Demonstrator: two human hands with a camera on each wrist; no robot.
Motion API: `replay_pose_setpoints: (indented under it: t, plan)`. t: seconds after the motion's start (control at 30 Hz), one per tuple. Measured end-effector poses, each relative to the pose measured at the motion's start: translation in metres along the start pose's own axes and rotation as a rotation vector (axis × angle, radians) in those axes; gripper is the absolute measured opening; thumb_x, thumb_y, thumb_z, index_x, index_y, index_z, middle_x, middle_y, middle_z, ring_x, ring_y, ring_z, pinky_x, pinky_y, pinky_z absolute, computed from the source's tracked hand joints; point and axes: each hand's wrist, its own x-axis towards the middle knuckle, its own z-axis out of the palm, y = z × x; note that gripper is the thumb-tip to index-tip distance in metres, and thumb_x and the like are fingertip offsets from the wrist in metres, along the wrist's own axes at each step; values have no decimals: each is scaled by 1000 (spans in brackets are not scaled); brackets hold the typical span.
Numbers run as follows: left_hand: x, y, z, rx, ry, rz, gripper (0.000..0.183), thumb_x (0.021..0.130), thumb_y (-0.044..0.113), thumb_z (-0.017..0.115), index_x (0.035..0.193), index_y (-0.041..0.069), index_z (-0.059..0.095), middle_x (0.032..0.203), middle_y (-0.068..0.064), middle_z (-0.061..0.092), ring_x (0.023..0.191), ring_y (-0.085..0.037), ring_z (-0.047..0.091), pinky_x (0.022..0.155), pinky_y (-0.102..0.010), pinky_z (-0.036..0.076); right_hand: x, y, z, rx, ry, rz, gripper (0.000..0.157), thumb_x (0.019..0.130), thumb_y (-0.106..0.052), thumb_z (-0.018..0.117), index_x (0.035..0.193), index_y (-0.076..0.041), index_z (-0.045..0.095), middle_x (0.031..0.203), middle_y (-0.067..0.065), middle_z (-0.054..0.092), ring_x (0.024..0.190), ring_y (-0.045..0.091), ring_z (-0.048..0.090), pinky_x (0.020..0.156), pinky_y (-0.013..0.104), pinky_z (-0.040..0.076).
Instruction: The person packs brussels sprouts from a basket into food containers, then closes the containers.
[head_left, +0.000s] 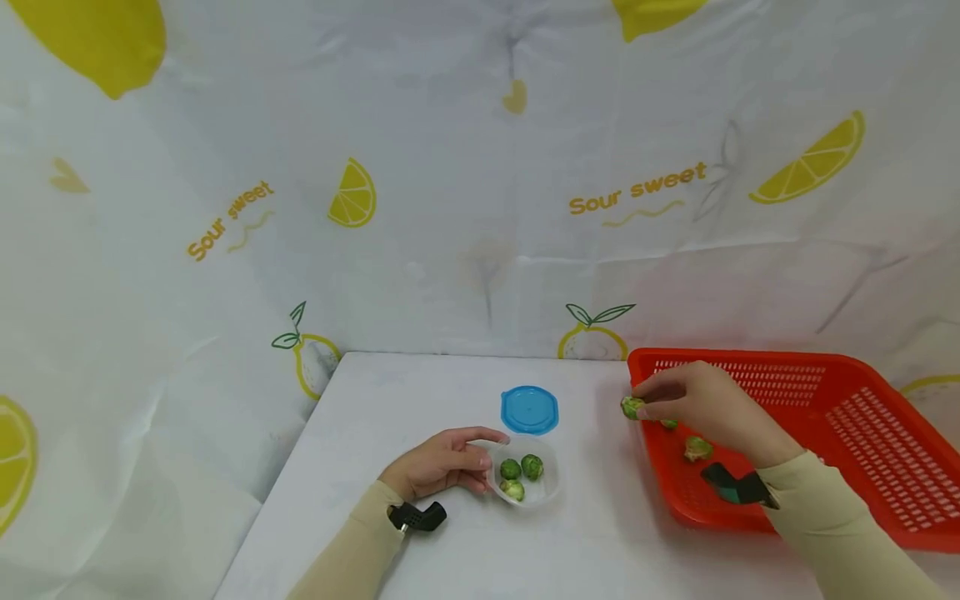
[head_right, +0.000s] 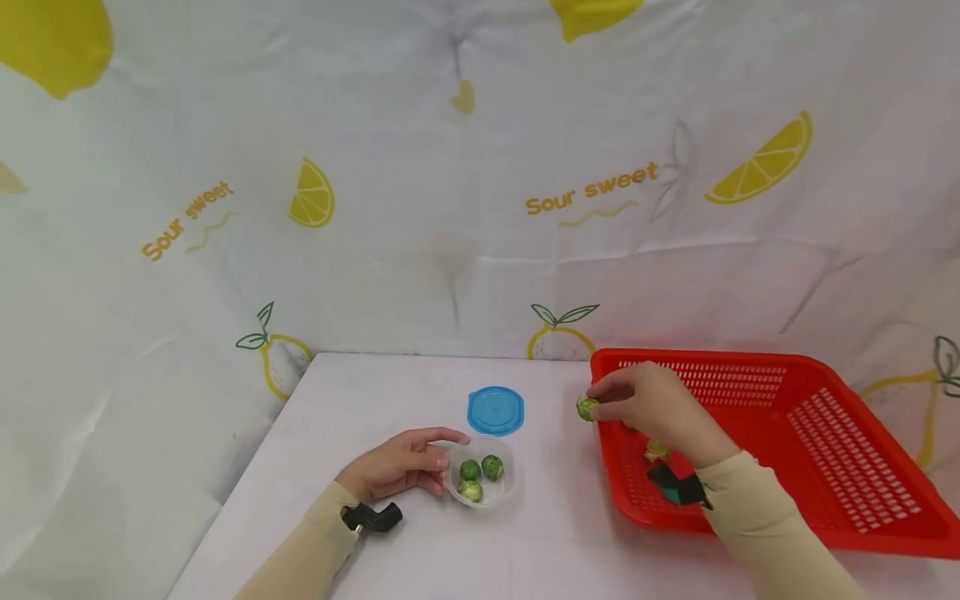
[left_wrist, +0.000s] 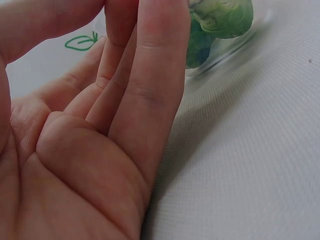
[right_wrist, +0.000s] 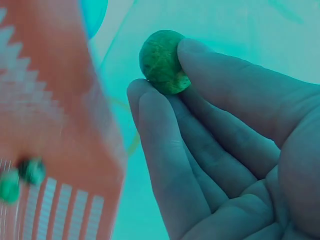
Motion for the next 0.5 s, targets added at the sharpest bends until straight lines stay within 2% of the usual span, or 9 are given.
replay_pose_setpoints:
  t: [0.27, 0.5]
  plan:
    - [0, -1, -3, -5, -3, -4, 53, 106, 6, 64, 157, 6, 51, 94, 1, 78, 89, -15, 80, 84, -30, 67, 11, -38, 46, 73, -39, -82, 23, 93, -19, 86, 115, -12, 83, 103, 1, 81, 95, 16, 73, 83, 37, 66]
    - [1, 1, -2, -6, 2, -7, 53, 106, 8, 65, 158, 8, 51, 97, 0, 79, 90, -16, 80, 85, -31, 68, 14, -54, 84, 128, -81, -133, 18, 92, -14, 87, 109, -12, 83, 98, -2, 80, 90, 13, 74, 82, 32, 66]
